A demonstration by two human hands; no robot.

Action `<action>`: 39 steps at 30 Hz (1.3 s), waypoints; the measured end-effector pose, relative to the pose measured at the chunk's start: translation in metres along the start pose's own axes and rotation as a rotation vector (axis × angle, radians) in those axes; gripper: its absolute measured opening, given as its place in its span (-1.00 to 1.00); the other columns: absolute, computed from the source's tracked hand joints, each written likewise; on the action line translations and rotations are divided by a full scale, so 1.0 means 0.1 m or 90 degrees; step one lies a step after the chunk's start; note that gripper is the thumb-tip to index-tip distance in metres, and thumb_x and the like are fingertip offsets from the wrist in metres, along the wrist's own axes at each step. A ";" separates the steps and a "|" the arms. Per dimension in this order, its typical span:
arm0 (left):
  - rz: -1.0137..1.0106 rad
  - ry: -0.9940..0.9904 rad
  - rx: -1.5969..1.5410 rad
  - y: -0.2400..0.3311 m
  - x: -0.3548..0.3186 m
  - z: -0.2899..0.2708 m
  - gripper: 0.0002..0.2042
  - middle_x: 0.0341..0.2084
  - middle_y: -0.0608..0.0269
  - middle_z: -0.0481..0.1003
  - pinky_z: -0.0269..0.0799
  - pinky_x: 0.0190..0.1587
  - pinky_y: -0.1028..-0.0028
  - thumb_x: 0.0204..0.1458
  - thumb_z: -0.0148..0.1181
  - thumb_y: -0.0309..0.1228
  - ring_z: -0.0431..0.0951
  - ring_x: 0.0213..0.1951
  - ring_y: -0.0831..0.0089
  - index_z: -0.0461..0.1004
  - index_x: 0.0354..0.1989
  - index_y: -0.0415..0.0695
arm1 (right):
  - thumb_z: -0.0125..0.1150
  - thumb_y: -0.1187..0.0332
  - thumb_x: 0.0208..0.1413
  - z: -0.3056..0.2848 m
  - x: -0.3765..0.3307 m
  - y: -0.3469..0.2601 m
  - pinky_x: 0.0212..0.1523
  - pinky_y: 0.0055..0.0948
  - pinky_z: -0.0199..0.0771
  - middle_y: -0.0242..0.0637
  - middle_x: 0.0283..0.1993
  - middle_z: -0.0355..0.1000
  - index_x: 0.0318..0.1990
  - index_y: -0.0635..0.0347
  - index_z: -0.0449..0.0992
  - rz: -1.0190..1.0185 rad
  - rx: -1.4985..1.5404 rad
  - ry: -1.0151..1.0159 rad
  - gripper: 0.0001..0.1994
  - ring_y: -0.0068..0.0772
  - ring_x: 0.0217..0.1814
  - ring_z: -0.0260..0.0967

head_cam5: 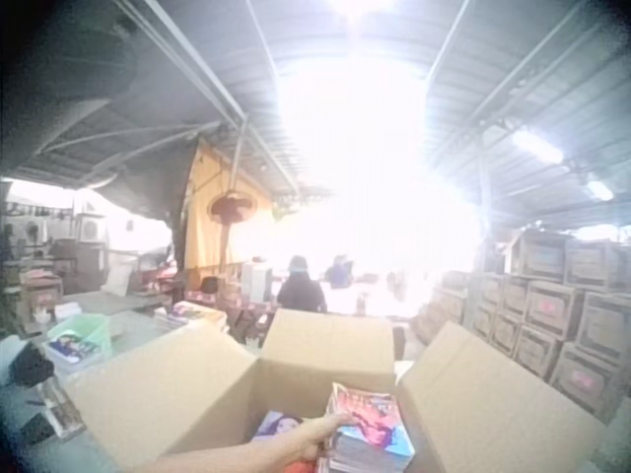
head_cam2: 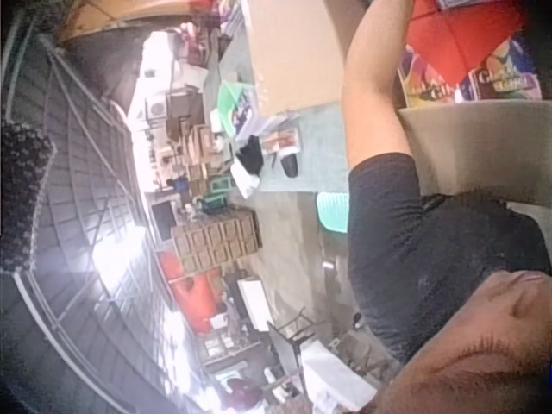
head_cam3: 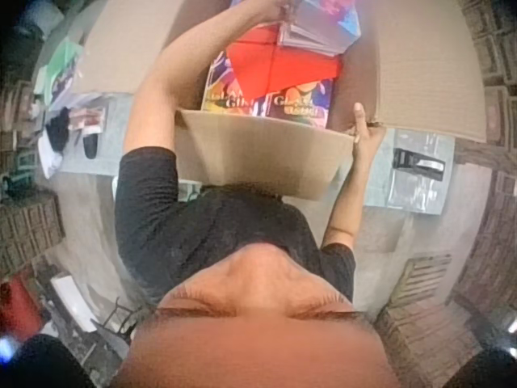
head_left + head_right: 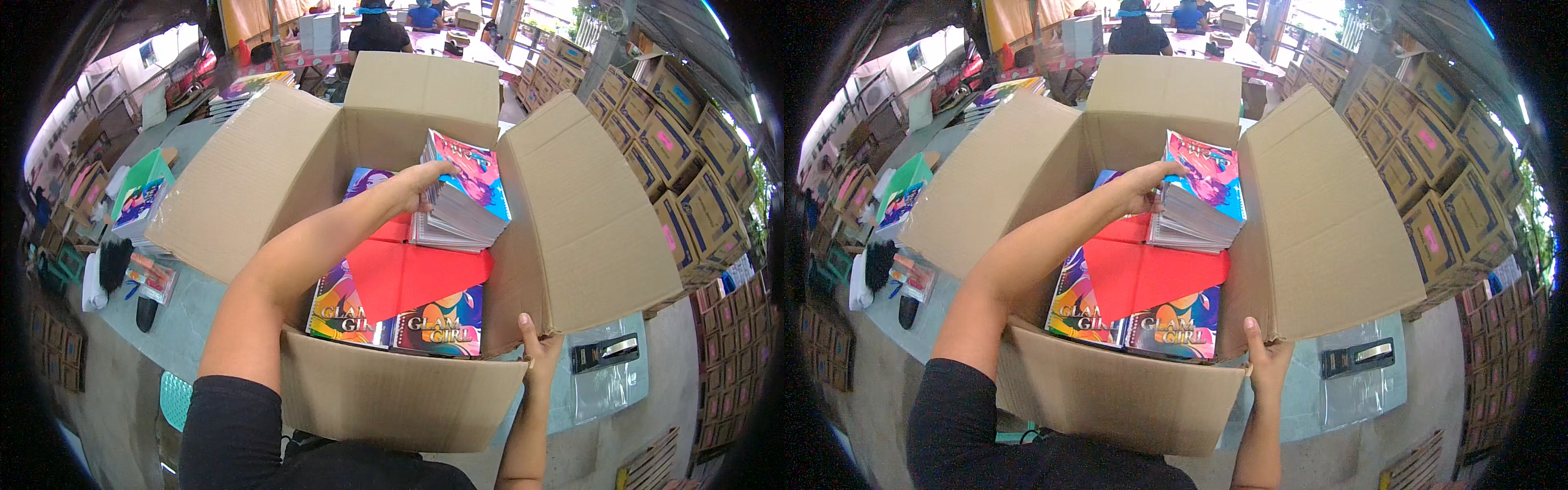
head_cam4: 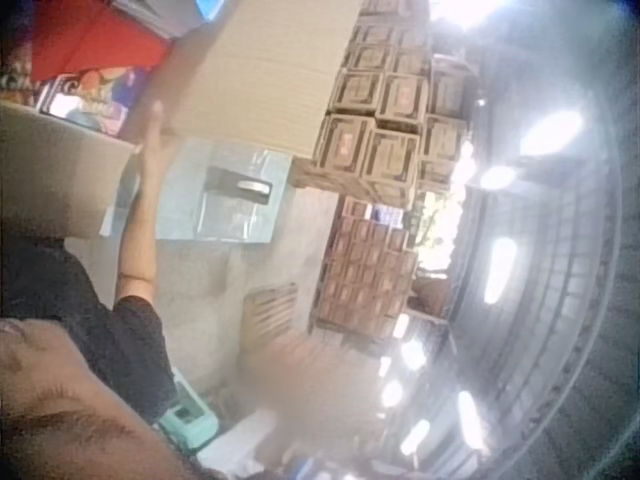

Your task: The person takes spiral notebooks from a stack on a table and places them into a cardboard shipping box, then uses shears to trim the ends of a plastic spiral coil on another notebook.

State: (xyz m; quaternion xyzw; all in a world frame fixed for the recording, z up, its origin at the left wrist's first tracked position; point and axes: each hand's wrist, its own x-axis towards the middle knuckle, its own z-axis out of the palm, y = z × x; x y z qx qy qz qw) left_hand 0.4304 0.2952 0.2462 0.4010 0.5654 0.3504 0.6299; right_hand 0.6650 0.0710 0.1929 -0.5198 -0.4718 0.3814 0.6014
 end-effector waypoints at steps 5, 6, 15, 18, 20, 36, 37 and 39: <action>0.032 0.035 -0.089 -0.06 -0.07 0.07 -0.45 -0.36 0.20 0.32 0.23 -0.52 0.48 -0.16 0.15 0.07 0.27 -0.51 0.44 0.30 -0.12 -0.09 | 0.25 0.38 -0.03 -0.03 0.00 -0.06 0.00 -0.38 0.26 -0.10 -0.06 0.34 -0.03 0.47 0.29 0.006 -0.042 0.013 -0.55 -0.34 -0.04 0.30; 0.053 0.050 -0.158 -0.04 -0.20 0.10 -0.41 -0.35 0.18 0.32 0.24 -0.52 0.48 -0.14 0.12 0.11 0.28 -0.51 0.43 0.29 -0.10 -0.14 | 0.26 0.36 -0.04 -0.08 0.01 -0.02 -0.03 -0.38 0.28 -0.12 -0.10 0.36 -0.06 0.44 0.31 0.015 -0.049 0.022 -0.56 -0.36 -0.08 0.31; -0.083 0.043 -0.206 -0.44 0.35 -0.16 -0.33 -0.31 0.08 0.25 0.37 -0.30 0.34 -0.05 -0.08 0.22 0.34 -0.40 0.33 0.24 -0.18 -0.29 | 0.28 0.26 -0.06 -0.05 0.03 0.10 -0.32 -0.50 0.36 -0.22 -0.29 0.41 -0.12 0.37 0.37 -0.054 -0.066 0.059 -0.58 -0.45 -0.33 0.35; -0.068 0.051 -0.115 -0.26 -0.02 0.12 -0.29 -0.11 -0.04 0.20 0.29 -0.12 0.18 -0.04 -0.12 0.24 0.27 -0.19 0.21 0.25 -0.05 -0.26 | 0.28 0.29 -0.06 -0.09 0.02 -0.04 -0.27 -0.48 0.34 -0.19 -0.25 0.40 -0.10 0.39 0.36 0.018 -0.078 0.046 -0.57 -0.43 -0.28 0.34; -0.036 0.007 -0.093 -0.18 -0.20 0.11 -0.25 0.00 -0.09 0.14 0.22 -0.05 0.11 -0.05 -0.14 0.26 0.21 -0.09 0.16 0.21 0.06 -0.23 | 0.27 0.36 -0.05 -0.12 0.02 -0.11 -0.10 -0.41 0.32 -0.13 -0.14 0.38 -0.06 0.43 0.32 0.099 -0.084 0.012 -0.56 -0.36 -0.14 0.34; 0.000 -0.030 -0.236 -0.42 0.28 0.07 -0.60 -0.35 0.07 0.41 0.37 -0.43 0.27 0.14 -0.20 -0.06 0.40 -0.41 0.39 0.39 -0.28 -0.17 | 0.30 0.16 -0.16 -0.21 -0.24 -1.30 -0.34 -0.29 0.39 -0.12 -0.42 0.48 -0.31 0.23 0.51 -0.208 -0.710 -0.157 -0.67 -0.12 -0.39 0.44; 0.012 -0.012 -0.244 -0.57 0.49 -0.10 -0.64 -0.43 0.10 0.41 0.37 -0.50 0.31 0.15 -0.20 -0.12 0.40 -0.47 0.39 0.38 -0.34 -0.18 | 0.28 0.17 -0.13 0.03 -0.16 -1.45 -0.32 -0.27 0.38 -0.12 -0.40 0.47 -0.31 0.22 0.49 -0.308 -0.636 -0.191 -0.68 -0.14 -0.35 0.44; 0.058 0.042 -0.247 -0.90 0.77 -0.47 -0.71 -0.54 0.14 0.40 0.36 -0.57 0.36 0.15 -0.18 -0.24 0.40 -0.56 0.39 0.36 -0.44 -0.19 | 0.24 0.22 -0.10 0.58 0.17 -1.63 -0.27 -0.26 0.37 -0.13 -0.32 0.44 -0.29 0.22 0.46 -0.443 -0.595 -0.295 -0.72 -0.17 -0.23 0.41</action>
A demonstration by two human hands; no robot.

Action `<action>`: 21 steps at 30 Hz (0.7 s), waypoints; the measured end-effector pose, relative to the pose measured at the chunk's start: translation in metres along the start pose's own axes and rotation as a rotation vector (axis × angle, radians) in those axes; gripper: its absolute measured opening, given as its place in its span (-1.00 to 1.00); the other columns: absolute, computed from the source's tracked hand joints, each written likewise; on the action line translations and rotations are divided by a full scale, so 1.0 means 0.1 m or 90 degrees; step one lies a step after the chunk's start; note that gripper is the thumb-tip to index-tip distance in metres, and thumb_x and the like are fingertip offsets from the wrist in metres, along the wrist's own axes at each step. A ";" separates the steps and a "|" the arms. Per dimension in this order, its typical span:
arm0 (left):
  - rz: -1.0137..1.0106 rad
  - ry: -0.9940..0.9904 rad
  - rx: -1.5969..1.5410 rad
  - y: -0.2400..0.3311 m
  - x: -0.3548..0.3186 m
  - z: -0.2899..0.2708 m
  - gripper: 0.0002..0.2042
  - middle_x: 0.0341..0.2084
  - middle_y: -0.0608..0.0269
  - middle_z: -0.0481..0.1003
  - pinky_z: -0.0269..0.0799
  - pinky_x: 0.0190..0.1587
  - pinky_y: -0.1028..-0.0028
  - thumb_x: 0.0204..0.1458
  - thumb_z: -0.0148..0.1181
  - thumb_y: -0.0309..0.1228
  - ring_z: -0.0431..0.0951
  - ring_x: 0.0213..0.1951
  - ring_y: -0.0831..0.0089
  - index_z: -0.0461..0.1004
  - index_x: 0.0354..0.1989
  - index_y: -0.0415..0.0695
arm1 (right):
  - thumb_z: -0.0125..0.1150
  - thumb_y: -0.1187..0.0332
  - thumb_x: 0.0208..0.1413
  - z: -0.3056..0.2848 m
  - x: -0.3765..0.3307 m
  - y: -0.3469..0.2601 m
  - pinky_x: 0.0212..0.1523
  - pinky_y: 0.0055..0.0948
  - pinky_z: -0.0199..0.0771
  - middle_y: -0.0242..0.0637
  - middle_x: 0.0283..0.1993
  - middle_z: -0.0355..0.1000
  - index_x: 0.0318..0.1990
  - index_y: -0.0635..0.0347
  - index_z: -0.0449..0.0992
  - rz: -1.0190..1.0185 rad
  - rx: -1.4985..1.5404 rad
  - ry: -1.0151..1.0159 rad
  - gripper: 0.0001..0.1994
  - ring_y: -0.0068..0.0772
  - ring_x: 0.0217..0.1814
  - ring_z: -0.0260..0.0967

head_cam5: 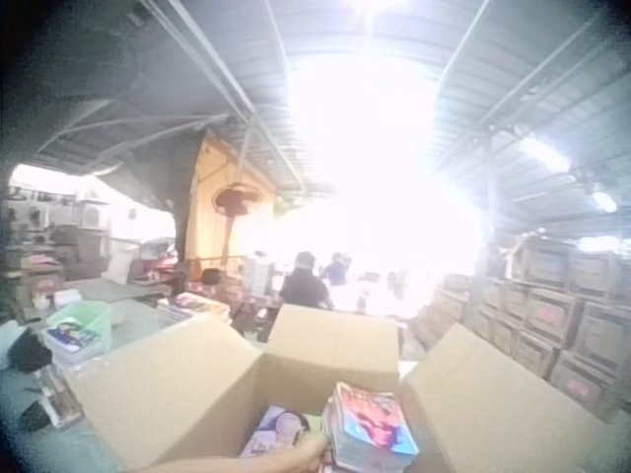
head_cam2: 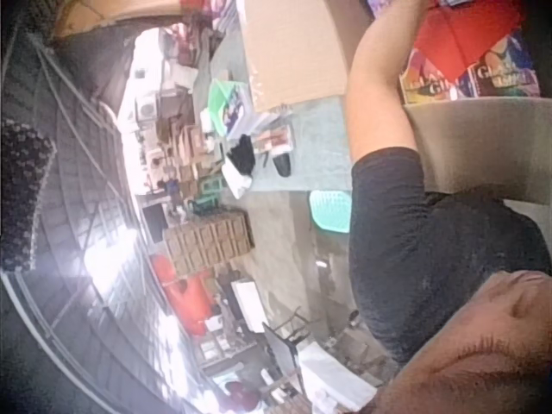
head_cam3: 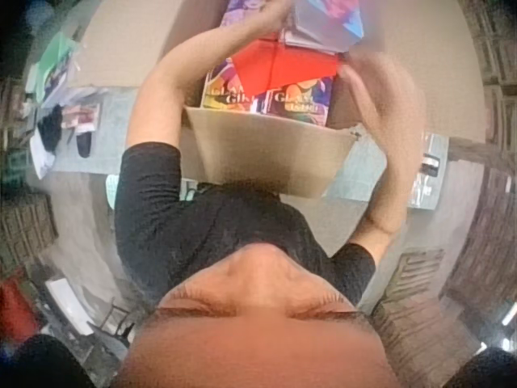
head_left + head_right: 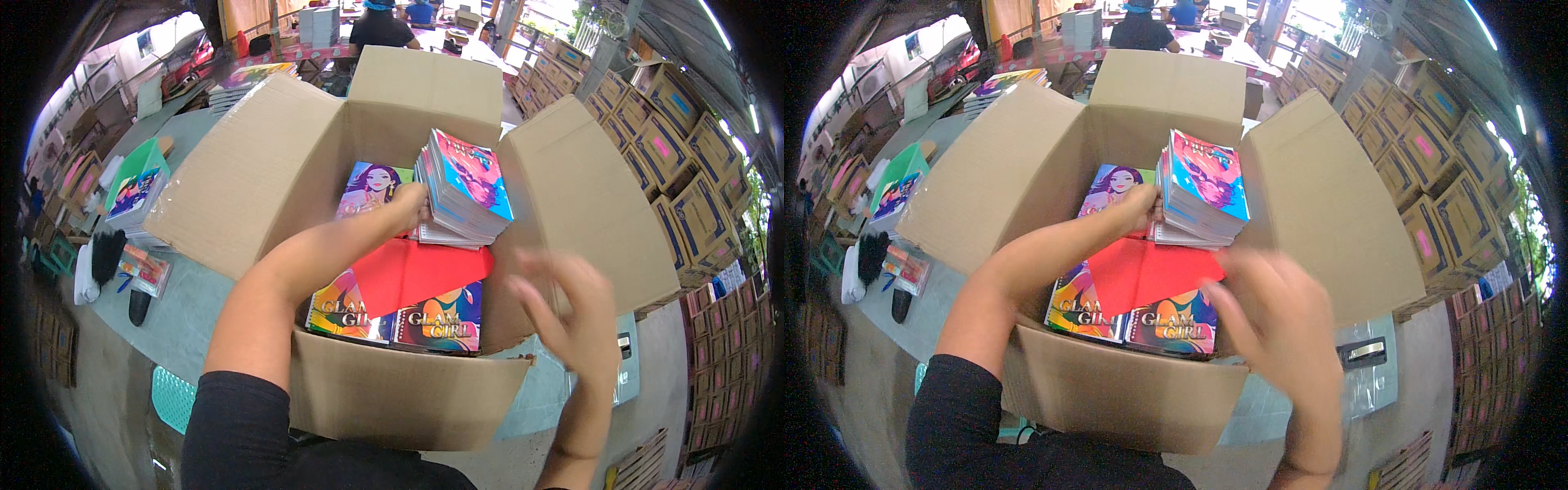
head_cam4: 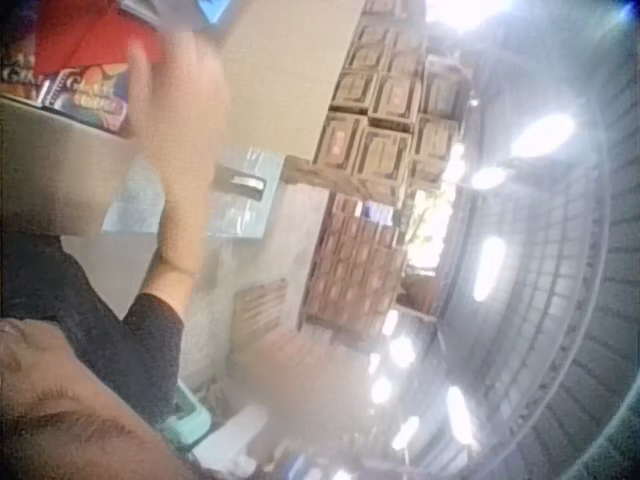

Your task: The person takes spiral notebooks from a stack on a table and places them into a cardboard shipping box, then uses shears to trim the ends of a plastic spiral coil on another notebook.

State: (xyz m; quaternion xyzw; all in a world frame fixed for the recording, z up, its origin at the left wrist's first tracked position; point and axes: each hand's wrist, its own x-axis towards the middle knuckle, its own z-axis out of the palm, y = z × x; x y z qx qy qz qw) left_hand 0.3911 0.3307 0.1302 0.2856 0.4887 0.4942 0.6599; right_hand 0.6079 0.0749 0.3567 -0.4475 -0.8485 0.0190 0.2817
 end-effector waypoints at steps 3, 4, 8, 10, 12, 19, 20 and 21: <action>-0.023 0.024 -0.013 0.10 -0.51 0.66 -0.80 -0.53 0.18 0.46 0.44 -0.57 0.31 0.06 -0.22 -0.53 0.46 -0.60 0.33 0.41 -0.33 -0.17 | 0.22 0.30 -0.12 0.38 0.58 0.47 -0.09 -0.28 0.33 -0.16 -0.12 0.35 -0.25 0.20 0.41 -0.125 -0.195 -0.053 -0.73 -0.14 0.03 0.28; -0.037 0.008 -0.016 0.14 -0.54 0.66 -0.80 -0.53 0.19 0.45 0.44 -0.56 0.32 0.05 -0.21 -0.55 0.46 -0.59 0.33 0.41 -0.34 -0.17 | 0.21 0.32 -0.12 0.57 0.72 0.58 0.00 -0.23 0.27 -0.17 -0.06 0.32 -0.23 0.18 0.41 -0.151 -0.276 -0.039 -0.73 -0.13 0.10 0.23; -0.041 -0.065 0.055 0.09 -0.06 0.12 -0.83 -0.53 0.22 0.46 0.44 -0.49 0.35 0.03 -0.14 -0.54 0.47 -0.53 0.36 0.44 -0.39 -0.16 | 0.17 0.37 -0.13 1.49 1.08 0.82 0.18 -0.02 0.07 -0.20 0.09 0.23 -0.13 0.10 0.38 -0.321 -0.425 -0.102 -0.67 -0.11 0.25 0.07; -0.042 -0.094 0.216 0.18 -0.16 0.24 -0.86 -0.54 0.24 0.45 0.42 -0.48 0.39 0.03 -0.09 -0.50 0.45 -0.53 0.40 0.45 -0.40 -0.13 | 0.14 0.37 -0.12 1.64 1.00 0.94 0.19 0.02 0.04 -0.21 0.13 0.20 -0.10 0.08 0.36 -0.359 -0.439 -0.103 -0.66 -0.11 0.28 0.03; -0.038 -0.087 0.248 0.18 -0.14 0.16 -0.91 -0.54 0.28 0.43 0.38 -0.51 0.44 0.01 0.00 -0.46 0.40 -0.57 0.47 0.45 -0.40 -0.10 | 0.04 0.28 -0.07 1.79 1.00 1.01 0.25 0.04 -0.09 -0.21 0.22 0.11 -0.05 0.06 0.36 -0.392 -0.468 -0.065 -0.65 -0.08 0.34 -0.10; -0.040 -0.044 0.176 0.20 -0.26 0.28 -0.91 -0.62 0.33 0.37 0.40 -0.54 0.46 0.02 0.01 -0.43 0.37 -0.60 0.49 0.46 -0.43 -0.10 | -0.01 0.18 -0.06 2.03 0.81 1.22 0.30 0.14 -0.35 -0.16 0.34 -0.09 -0.07 0.02 0.41 -0.428 -0.620 -0.001 -0.64 -0.12 0.42 -0.31; -0.049 -0.038 0.216 0.24 -0.25 0.25 -0.91 -0.62 0.32 0.38 0.41 -0.55 0.44 0.02 0.02 -0.43 0.39 -0.60 0.46 0.46 -0.44 -0.11 | 0.02 0.18 -0.08 1.99 0.85 1.19 0.29 0.12 -0.31 -0.19 0.34 -0.08 -0.06 0.01 0.41 -0.419 -0.576 -0.040 -0.62 -0.13 0.41 -0.29; -0.058 -0.032 0.256 0.28 -0.24 0.22 -0.90 -0.62 0.31 0.38 0.42 -0.55 0.43 0.02 0.02 -0.42 0.40 -0.59 0.44 0.45 -0.44 -0.11 | 0.04 0.18 -0.09 1.93 0.88 1.18 0.28 0.10 -0.27 -0.21 0.34 -0.07 -0.05 0.01 0.40 -0.409 -0.532 -0.080 -0.61 -0.15 0.41 -0.27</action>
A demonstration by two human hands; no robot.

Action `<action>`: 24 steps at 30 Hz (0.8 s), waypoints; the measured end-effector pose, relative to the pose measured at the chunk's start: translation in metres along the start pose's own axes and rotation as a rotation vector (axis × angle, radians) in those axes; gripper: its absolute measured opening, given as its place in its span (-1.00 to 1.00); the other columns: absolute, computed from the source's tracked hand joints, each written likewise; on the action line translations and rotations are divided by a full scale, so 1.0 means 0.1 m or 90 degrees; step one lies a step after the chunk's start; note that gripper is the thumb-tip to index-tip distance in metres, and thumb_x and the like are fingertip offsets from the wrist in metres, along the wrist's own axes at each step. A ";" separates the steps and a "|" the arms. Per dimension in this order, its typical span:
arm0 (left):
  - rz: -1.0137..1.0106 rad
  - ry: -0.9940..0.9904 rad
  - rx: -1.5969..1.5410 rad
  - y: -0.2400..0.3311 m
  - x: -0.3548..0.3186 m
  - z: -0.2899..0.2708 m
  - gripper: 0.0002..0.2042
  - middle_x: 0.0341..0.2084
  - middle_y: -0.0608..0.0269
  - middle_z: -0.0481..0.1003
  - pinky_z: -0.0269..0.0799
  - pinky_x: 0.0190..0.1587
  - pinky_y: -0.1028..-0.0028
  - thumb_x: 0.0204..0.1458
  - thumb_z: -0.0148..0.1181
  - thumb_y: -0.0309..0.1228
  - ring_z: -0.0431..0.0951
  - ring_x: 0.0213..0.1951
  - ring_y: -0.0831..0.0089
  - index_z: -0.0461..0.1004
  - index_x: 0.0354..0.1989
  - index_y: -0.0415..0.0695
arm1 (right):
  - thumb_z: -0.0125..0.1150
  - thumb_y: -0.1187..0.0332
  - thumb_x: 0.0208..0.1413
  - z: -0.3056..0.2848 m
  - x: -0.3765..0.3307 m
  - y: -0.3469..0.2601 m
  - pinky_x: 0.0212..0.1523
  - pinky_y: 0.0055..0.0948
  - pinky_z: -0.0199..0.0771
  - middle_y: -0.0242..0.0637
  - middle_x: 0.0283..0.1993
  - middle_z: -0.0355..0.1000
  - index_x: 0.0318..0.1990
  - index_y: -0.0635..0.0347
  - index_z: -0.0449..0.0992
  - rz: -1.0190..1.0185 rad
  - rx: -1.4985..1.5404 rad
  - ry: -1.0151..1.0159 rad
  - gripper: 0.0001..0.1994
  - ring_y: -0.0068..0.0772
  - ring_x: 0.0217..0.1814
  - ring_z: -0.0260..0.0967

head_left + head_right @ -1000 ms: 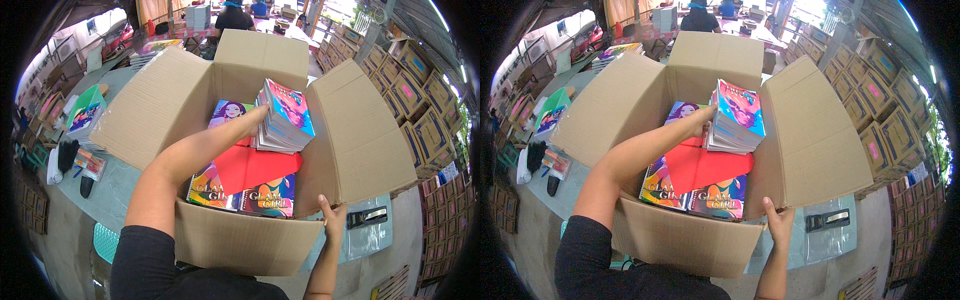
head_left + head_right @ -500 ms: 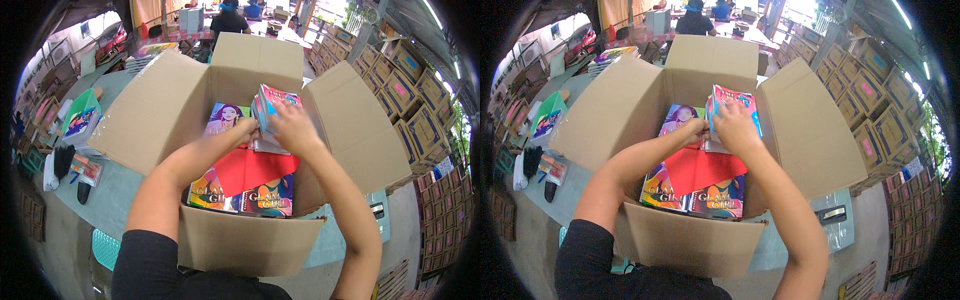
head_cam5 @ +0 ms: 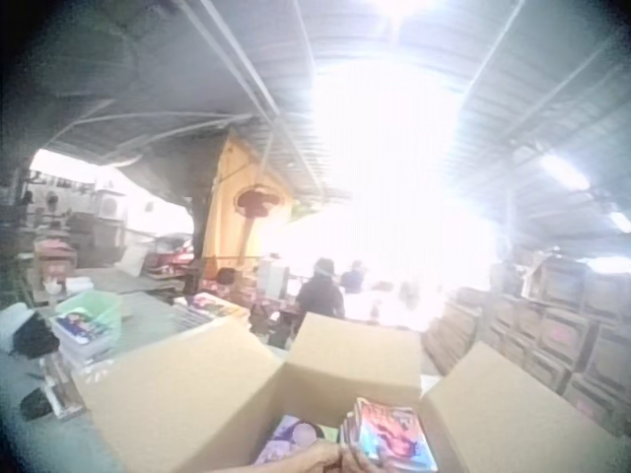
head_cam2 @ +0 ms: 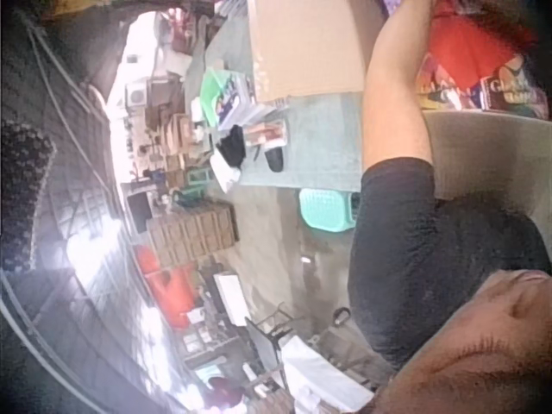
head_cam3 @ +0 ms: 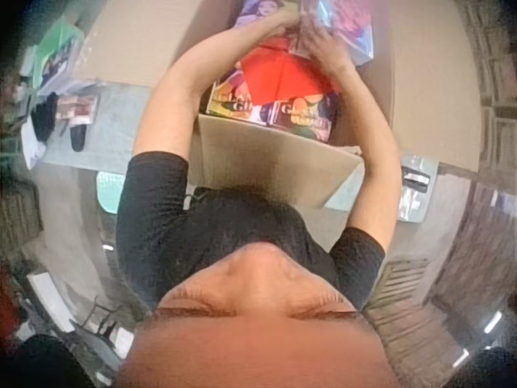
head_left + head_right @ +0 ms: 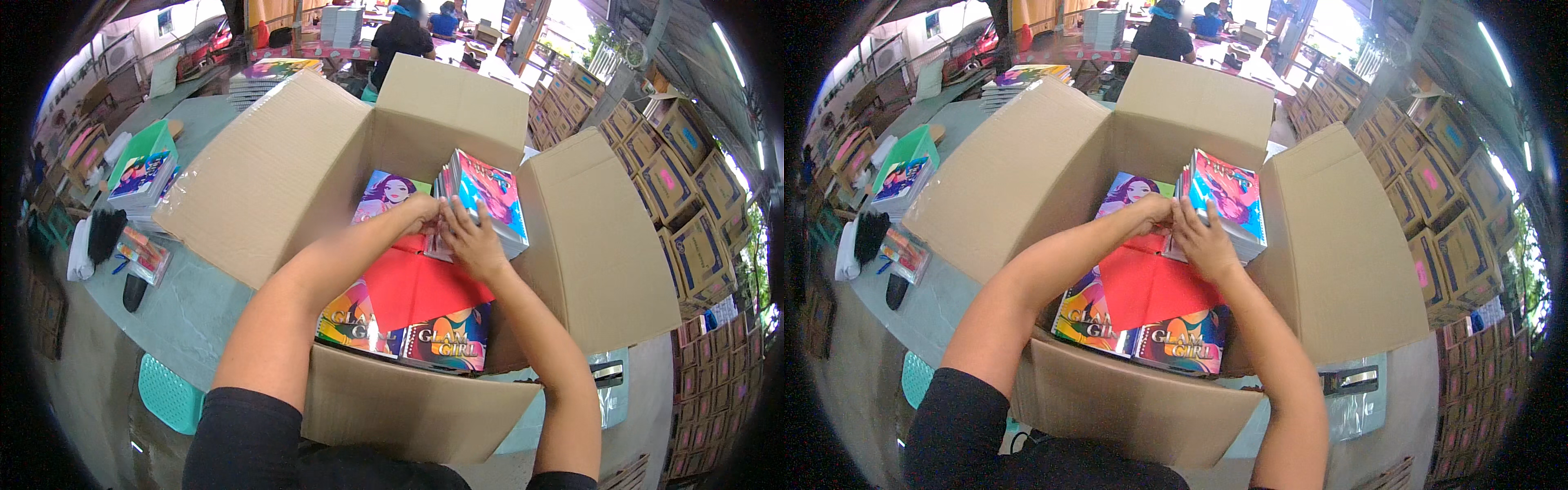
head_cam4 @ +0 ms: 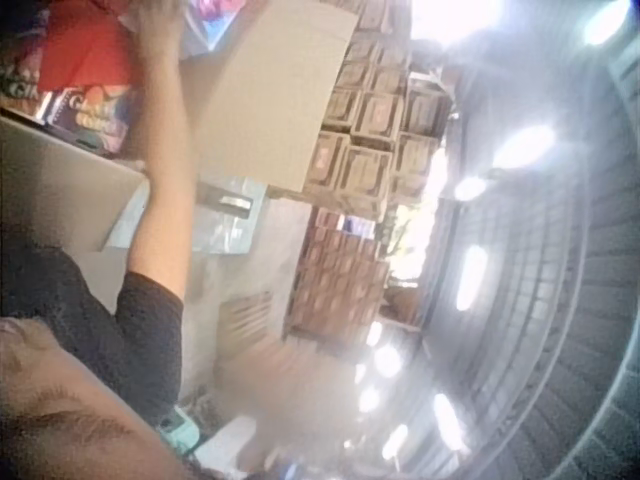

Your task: The person takes spiral notebooks from a stack on a table and places them into a cardboard shipping box, then uses shears to trim the ends of a plastic spiral coil on another notebook.

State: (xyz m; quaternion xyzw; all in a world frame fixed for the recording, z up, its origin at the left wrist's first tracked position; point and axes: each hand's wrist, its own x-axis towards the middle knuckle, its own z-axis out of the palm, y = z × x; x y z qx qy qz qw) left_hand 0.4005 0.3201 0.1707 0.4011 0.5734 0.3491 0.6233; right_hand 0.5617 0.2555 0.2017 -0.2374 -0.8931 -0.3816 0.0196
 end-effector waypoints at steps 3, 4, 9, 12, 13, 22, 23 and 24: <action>0.000 -0.007 0.042 0.05 -0.03 -0.06 -0.90 -0.58 0.22 0.39 0.51 -0.52 0.28 0.01 0.00 -0.44 0.47 -0.53 0.30 0.42 -0.41 -0.19 | 0.22 0.13 -0.26 -0.09 0.02 0.12 0.25 0.06 -0.18 -0.33 0.33 -0.04 0.05 -0.08 0.34 0.014 0.048 -0.027 -0.42 -0.19 0.38 -0.21; 0.007 -0.027 0.030 0.02 -0.05 -0.05 -0.89 -0.56 0.18 0.40 0.53 -0.50 0.24 0.01 -0.01 -0.45 0.48 -0.51 0.27 0.41 -0.40 -0.20 | 0.28 0.12 -0.32 -0.12 0.03 0.14 0.26 0.06 -0.22 -0.32 0.32 -0.04 0.05 -0.11 0.34 0.026 0.053 -0.005 -0.38 -0.19 0.38 -0.21; -0.003 -0.026 -0.244 -0.08 -0.20 0.17 -0.84 -0.42 -0.02 0.43 0.56 -0.40 0.05 0.00 -0.07 -0.53 0.52 -0.44 0.14 0.35 -0.26 -0.33 | 0.47 0.04 -0.61 -0.17 0.00 0.27 0.27 0.17 -0.35 -0.39 0.37 -0.15 0.21 -0.38 0.13 0.164 0.170 0.127 0.00 -0.05 0.41 -0.35; 0.012 0.002 -0.143 -0.12 -0.23 0.15 -0.86 -0.53 0.08 0.40 0.55 -0.48 0.22 0.01 -0.01 -0.49 0.48 -0.53 0.28 0.33 -0.29 -0.30 | 0.50 0.03 -0.78 -0.20 -0.03 0.28 0.28 0.18 -0.37 -0.32 0.36 -0.17 0.18 -0.40 0.17 0.210 0.204 0.108 0.07 0.07 0.40 -0.40; 0.005 0.001 -0.107 -0.11 -0.25 0.16 -0.86 -0.56 0.12 0.39 0.55 -0.51 0.27 0.02 0.02 -0.45 0.46 -0.57 0.36 0.33 -0.30 -0.27 | 0.50 0.03 -0.78 -0.22 -0.05 0.30 0.27 0.17 -0.35 -0.29 0.36 -0.16 0.17 -0.38 0.19 0.223 0.202 0.099 0.05 0.09 0.40 -0.39; 0.226 0.145 0.234 -0.37 0.07 0.02 -0.89 -0.48 -0.03 0.45 0.49 -0.54 0.23 -0.08 0.09 -0.46 0.51 -0.46 0.23 0.42 -0.42 -0.26 | 0.38 0.12 -0.44 -0.18 0.04 0.22 0.29 0.17 -0.38 -0.45 0.34 -0.08 0.08 -0.37 0.32 0.024 0.112 0.097 -0.28 -0.08 0.40 -0.30; 0.281 0.151 0.340 -0.42 0.09 -0.03 -0.85 -0.46 -0.07 0.46 0.48 -0.53 0.23 -0.06 0.09 -0.42 0.52 -0.44 0.24 0.43 -0.41 -0.26 | 0.38 0.11 -0.43 -0.16 0.03 0.18 0.30 0.15 -0.39 -0.48 0.34 -0.07 0.07 -0.40 0.33 0.016 0.112 0.066 -0.29 -0.10 0.40 -0.30; 0.334 0.213 0.461 -0.49 0.10 -0.08 -0.70 -0.48 -0.13 0.47 0.44 -0.53 0.22 -0.01 0.10 -0.24 0.54 -0.45 0.25 0.43 -0.44 -0.32 | 0.38 0.10 -0.43 -0.15 0.03 0.14 0.31 0.13 -0.41 -0.50 0.33 -0.06 0.06 -0.43 0.34 0.007 0.112 0.036 -0.31 -0.11 0.40 -0.30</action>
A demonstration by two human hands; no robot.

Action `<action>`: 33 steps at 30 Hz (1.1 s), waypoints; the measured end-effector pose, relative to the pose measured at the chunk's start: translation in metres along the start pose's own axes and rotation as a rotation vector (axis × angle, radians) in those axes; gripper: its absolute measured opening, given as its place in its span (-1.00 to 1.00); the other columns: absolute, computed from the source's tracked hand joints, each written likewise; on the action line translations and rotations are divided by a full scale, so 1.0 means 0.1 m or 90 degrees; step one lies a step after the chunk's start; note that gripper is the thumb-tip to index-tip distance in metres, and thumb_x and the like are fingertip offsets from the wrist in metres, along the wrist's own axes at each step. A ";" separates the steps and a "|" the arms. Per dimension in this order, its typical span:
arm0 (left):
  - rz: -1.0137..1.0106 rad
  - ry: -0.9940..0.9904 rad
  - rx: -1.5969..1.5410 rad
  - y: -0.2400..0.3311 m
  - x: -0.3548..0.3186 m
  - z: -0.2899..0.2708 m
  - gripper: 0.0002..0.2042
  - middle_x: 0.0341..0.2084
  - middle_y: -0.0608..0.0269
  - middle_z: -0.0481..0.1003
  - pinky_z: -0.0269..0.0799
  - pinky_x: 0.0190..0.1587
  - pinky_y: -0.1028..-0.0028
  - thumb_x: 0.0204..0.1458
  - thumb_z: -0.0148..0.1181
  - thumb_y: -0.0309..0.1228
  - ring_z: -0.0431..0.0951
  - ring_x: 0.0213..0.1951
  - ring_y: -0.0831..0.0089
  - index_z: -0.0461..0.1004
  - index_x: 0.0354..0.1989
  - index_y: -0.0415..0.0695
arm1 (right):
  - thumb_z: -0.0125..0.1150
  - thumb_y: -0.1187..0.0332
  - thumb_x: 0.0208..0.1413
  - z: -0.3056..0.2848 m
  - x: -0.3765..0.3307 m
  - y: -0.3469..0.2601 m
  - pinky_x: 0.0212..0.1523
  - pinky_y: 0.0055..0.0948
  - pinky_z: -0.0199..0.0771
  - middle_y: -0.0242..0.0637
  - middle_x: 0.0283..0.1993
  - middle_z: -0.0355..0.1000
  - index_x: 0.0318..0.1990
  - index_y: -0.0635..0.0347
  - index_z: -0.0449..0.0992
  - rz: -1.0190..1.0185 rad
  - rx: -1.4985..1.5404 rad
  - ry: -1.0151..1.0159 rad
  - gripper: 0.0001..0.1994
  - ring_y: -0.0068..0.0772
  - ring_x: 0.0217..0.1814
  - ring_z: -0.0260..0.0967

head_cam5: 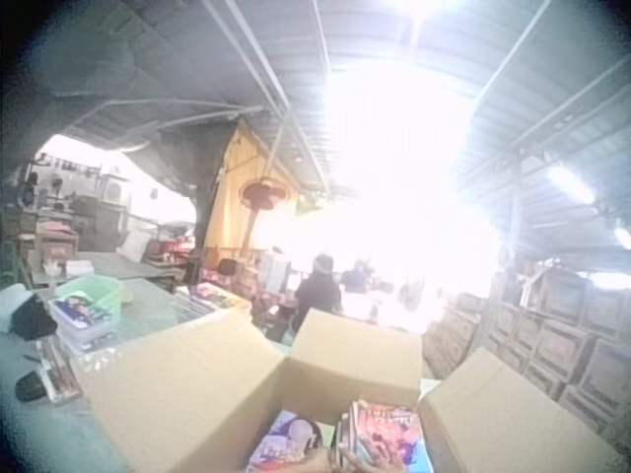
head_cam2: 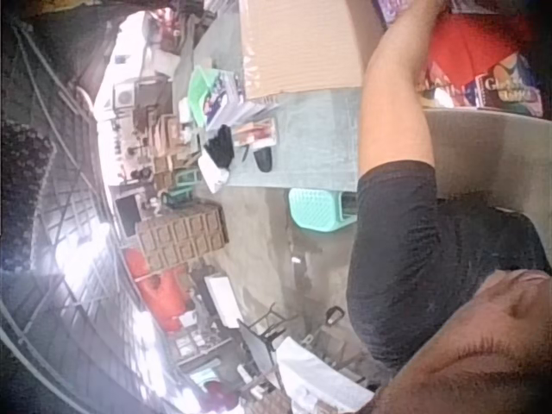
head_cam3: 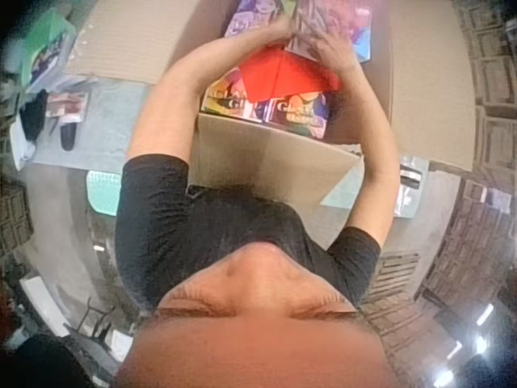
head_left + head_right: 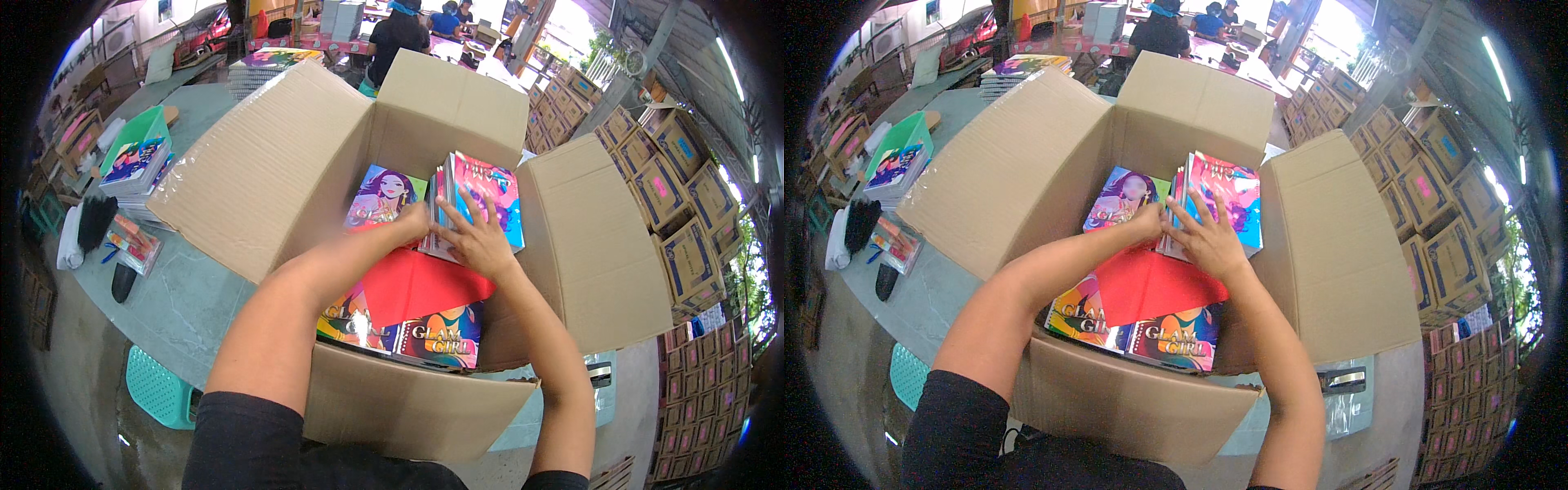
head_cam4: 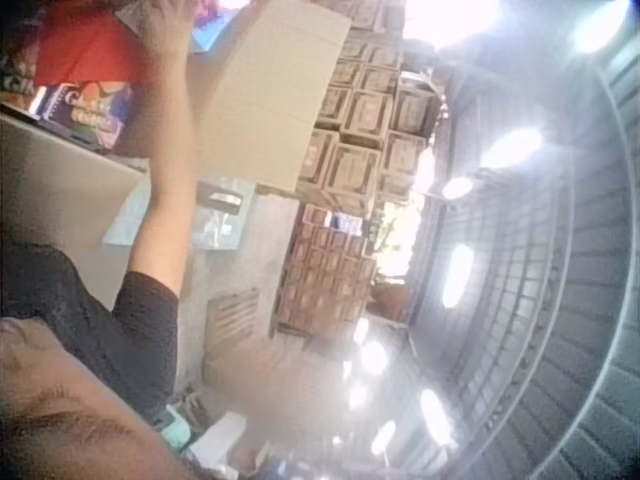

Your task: The person takes spiral notebooks from a stack on a table and places them into a cardboard shipping box, then uses shears to trim the ends of a plastic spiral coil on another notebook.

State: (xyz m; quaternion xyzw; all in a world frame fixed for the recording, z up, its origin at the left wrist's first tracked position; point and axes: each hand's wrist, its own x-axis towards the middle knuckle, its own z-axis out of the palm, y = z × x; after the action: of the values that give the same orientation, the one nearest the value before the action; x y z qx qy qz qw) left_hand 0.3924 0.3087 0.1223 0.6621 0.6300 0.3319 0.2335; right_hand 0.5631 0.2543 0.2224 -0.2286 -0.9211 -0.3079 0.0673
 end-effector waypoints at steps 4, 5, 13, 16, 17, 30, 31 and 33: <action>-0.183 -0.307 -0.003 0.07 -0.01 -0.22 -0.62 -0.65 0.13 0.43 0.32 -0.68 0.37 0.02 0.10 -0.13 0.41 -0.71 0.33 0.40 -0.56 -0.27 | 0.16 0.20 -0.15 0.14 -0.06 -0.07 0.31 0.14 -0.38 -0.47 0.32 -0.02 -0.03 -0.27 0.42 -0.014 -0.021 -0.033 -0.59 -0.16 0.38 -0.20; -0.177 -0.309 -0.013 0.08 -0.01 -0.25 -0.62 -0.67 0.15 0.42 0.32 -0.69 0.37 0.02 0.09 -0.13 0.40 -0.72 0.35 0.39 -0.57 -0.27 | 0.16 0.20 -0.15 0.17 -0.06 -0.09 0.31 0.13 -0.38 -0.47 0.31 0.00 -0.06 -0.25 0.43 -0.011 -0.035 -0.022 -0.61 -0.17 0.38 -0.19; -0.147 -0.328 -0.073 -0.03 0.14 -0.42 -0.63 -0.73 0.13 0.41 0.35 -0.69 0.38 -0.08 0.23 -0.21 0.41 -0.72 0.36 0.42 -0.67 -0.31 | 0.36 0.27 -0.38 -0.06 0.04 0.06 0.21 0.06 -0.02 -0.43 0.16 0.15 -0.32 -0.03 0.49 0.002 0.146 -0.032 -0.67 -0.15 0.27 -0.02; -0.176 -0.349 -0.163 0.09 0.10 -0.45 -0.73 -0.72 0.17 0.40 0.35 -0.67 0.41 -0.06 0.19 -0.30 0.39 -0.72 0.38 0.42 -0.58 -0.29 | 0.35 0.33 -0.36 -0.13 0.05 0.16 0.17 0.00 0.04 -0.36 0.18 0.13 -0.32 -0.01 0.50 0.042 0.163 -0.052 -0.68 -0.10 0.25 0.01; -0.194 -0.346 -0.222 0.10 0.12 -0.45 -0.74 -0.72 0.18 0.40 0.36 -0.68 0.43 -0.03 0.17 -0.30 0.39 -0.72 0.40 0.42 -0.57 -0.27 | 0.33 0.36 -0.35 -0.17 0.07 0.17 0.17 -0.02 0.06 -0.33 0.19 0.12 -0.32 0.00 0.50 0.052 0.172 -0.034 -0.69 -0.08 0.24 0.02; -0.401 -0.323 -0.785 0.62 0.06 -0.35 -0.20 -0.22 -0.36 0.37 0.48 -0.21 0.13 0.01 -0.28 0.25 0.48 -0.21 -0.07 0.19 -0.07 -0.47 | 0.31 0.56 -0.41 -0.32 0.07 0.43 0.17 -0.21 0.19 -0.01 0.26 0.02 0.28 0.00 -0.11 0.354 0.501 0.151 -0.02 0.02 0.30 -0.02; -0.416 -0.332 -0.813 0.71 0.02 -0.34 -0.11 -0.18 -0.43 0.34 0.46 -0.16 0.08 -0.03 -0.35 0.32 0.46 -0.16 -0.13 0.14 -0.02 -0.49 | 0.33 0.55 -0.41 -0.34 0.04 0.45 0.18 -0.22 0.17 0.01 0.25 0.03 0.29 0.03 -0.14 0.418 0.556 0.115 0.01 0.00 0.31 -0.03; -0.346 -0.379 -0.868 0.80 -0.01 -0.37 -0.08 -0.07 -0.25 0.33 0.41 -0.12 0.05 -0.13 -0.34 0.41 0.42 -0.06 -0.03 0.16 0.08 -0.31 | 0.38 0.50 -0.41 -0.45 0.07 0.33 0.20 -0.24 0.15 0.01 0.24 0.06 0.30 0.06 -0.18 0.416 0.589 0.002 0.04 0.01 0.28 0.02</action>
State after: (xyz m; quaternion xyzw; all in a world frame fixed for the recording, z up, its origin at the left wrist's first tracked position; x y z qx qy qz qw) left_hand 0.4194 0.2956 0.2052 0.2572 0.3383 0.3850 0.8193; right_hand 0.5717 0.2529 0.2781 -0.4480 -0.8414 0.1644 0.2536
